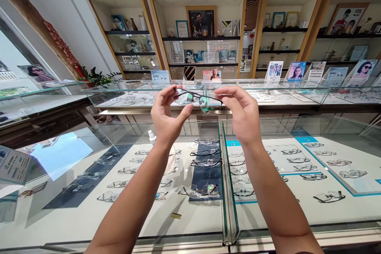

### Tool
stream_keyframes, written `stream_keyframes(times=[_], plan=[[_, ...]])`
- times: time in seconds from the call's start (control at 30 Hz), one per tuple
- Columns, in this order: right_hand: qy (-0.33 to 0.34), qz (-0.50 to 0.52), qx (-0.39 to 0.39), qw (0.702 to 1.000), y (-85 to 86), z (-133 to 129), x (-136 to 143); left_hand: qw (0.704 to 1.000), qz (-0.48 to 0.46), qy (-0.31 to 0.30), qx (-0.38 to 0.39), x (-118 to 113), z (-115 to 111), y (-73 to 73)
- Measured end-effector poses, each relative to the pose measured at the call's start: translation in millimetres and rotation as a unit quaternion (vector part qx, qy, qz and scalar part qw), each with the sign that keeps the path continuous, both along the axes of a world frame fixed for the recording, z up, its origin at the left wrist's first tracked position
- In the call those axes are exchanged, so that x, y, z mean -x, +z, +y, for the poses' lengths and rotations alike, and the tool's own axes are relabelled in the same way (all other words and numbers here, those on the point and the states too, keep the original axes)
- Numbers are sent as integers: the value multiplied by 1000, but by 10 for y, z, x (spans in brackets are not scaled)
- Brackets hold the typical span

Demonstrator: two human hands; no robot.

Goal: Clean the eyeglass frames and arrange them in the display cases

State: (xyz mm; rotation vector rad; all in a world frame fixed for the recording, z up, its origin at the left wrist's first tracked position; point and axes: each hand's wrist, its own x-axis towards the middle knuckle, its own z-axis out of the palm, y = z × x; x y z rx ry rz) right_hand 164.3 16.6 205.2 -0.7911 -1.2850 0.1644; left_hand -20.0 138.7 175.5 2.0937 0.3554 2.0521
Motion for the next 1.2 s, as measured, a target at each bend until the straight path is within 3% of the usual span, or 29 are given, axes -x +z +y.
stream_keyframes(times=[0.17, 0.4, 0.63, 0.93, 1.1, 1.2], plan=[[-66, -100, 31, 992, -17, 38, -9, 980, 158, 82, -94, 244, -132, 203], [-20, -181, 85, 980, -55, 70, 30, 967, 201, 95, -122, 273, -257, 261], [9, -175, 105, 979, -53, 67, 13, 983, 173, 1, -66, 245, -255, 227], [120, -125, 171, 970, -91, 127, -27, 978, 139, -155, -7, 206, -178, 219], [147, -104, 187, 966, -76, 102, -7, 971, 135, -196, 2, 199, -146, 212], [141, -85, 171, 971, -77, 118, -1, 972, 145, -186, -1, 201, -171, 211]])
